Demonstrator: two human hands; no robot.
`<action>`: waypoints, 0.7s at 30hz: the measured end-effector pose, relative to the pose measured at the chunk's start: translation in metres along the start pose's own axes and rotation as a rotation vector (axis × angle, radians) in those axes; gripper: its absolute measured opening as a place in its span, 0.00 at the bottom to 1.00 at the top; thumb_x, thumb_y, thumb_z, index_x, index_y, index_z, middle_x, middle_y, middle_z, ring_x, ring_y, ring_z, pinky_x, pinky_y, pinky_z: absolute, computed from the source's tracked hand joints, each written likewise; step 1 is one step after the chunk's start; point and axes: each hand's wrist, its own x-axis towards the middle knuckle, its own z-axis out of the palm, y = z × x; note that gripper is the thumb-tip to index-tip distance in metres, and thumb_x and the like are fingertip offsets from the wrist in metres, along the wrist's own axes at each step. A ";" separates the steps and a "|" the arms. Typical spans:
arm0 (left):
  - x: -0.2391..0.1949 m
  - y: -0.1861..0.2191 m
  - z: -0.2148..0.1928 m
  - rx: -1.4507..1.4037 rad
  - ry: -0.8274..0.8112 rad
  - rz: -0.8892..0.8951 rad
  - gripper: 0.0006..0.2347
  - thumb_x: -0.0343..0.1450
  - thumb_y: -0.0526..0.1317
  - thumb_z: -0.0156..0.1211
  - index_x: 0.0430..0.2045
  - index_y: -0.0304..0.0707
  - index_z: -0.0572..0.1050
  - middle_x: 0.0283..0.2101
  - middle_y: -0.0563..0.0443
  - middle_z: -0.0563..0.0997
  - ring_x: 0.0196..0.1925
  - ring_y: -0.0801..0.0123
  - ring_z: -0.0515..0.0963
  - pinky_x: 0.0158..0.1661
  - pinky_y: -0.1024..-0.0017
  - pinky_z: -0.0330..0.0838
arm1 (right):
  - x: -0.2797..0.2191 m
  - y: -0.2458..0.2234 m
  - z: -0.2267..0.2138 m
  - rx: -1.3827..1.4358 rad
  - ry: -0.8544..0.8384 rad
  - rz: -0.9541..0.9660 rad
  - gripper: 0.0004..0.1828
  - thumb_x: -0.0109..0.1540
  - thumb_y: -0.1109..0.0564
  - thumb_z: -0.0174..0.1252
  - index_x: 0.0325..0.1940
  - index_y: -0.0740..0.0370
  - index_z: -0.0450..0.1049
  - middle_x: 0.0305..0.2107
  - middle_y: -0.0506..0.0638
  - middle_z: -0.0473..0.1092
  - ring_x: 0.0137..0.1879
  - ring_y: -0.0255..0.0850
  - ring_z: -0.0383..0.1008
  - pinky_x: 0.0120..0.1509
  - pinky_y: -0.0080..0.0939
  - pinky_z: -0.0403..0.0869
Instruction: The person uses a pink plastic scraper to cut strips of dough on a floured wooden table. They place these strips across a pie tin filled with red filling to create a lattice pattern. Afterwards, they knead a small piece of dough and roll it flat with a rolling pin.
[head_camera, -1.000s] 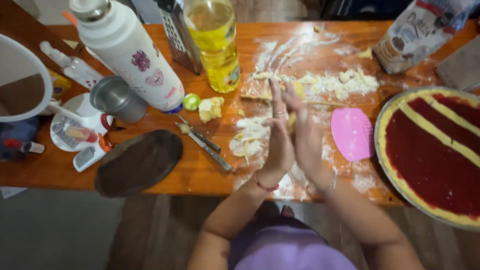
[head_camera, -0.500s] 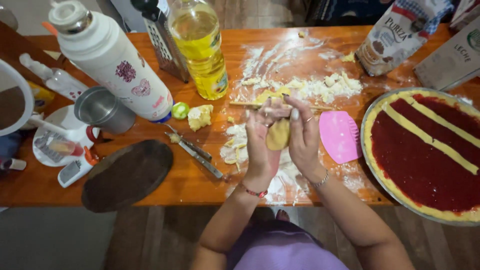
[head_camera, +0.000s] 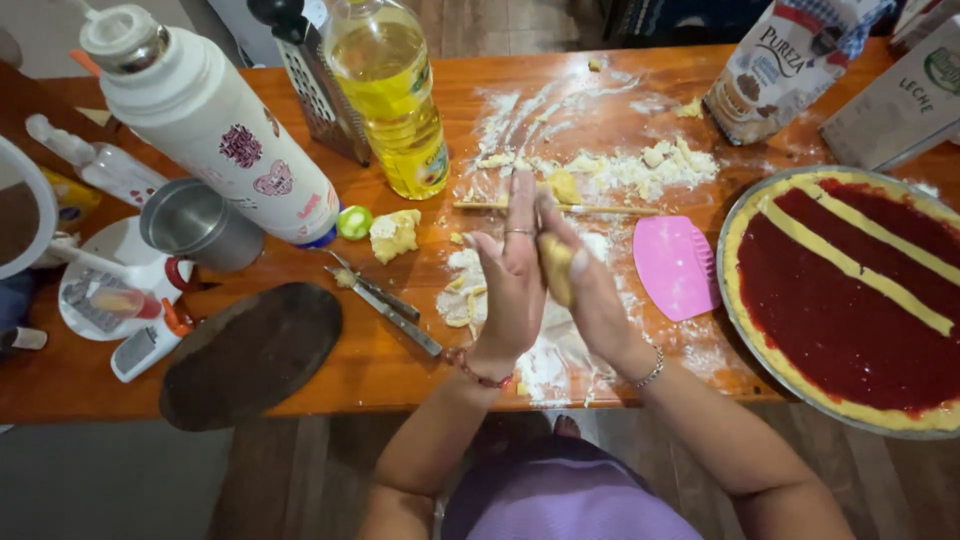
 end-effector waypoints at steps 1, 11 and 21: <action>-0.004 0.017 0.008 0.047 -0.030 0.001 0.44 0.71 0.74 0.17 0.76 0.39 0.40 0.80 0.40 0.39 0.81 0.47 0.39 0.75 0.48 0.29 | 0.000 -0.005 -0.002 0.029 0.046 0.046 0.32 0.74 0.47 0.32 0.79 0.68 0.48 0.77 0.59 0.45 0.81 0.50 0.42 0.85 0.50 0.43; -0.015 0.014 -0.007 -0.616 0.004 -0.242 0.43 0.74 0.71 0.20 0.78 0.35 0.41 0.72 0.30 0.59 0.65 0.54 0.70 0.67 0.54 0.62 | 0.009 0.019 -0.026 -0.598 -0.104 -0.268 0.43 0.72 0.29 0.19 0.78 0.58 0.58 0.77 0.63 0.44 0.83 0.64 0.30 0.85 0.61 0.34; 0.003 -0.006 -0.023 0.066 -0.078 -0.286 0.37 0.76 0.64 0.16 0.75 0.35 0.36 0.76 0.36 0.40 0.75 0.56 0.45 0.73 0.56 0.43 | 0.030 0.033 -0.003 -0.352 0.148 0.270 0.53 0.64 0.19 0.24 0.74 0.62 0.58 0.77 0.57 0.38 0.83 0.54 0.38 0.83 0.66 0.54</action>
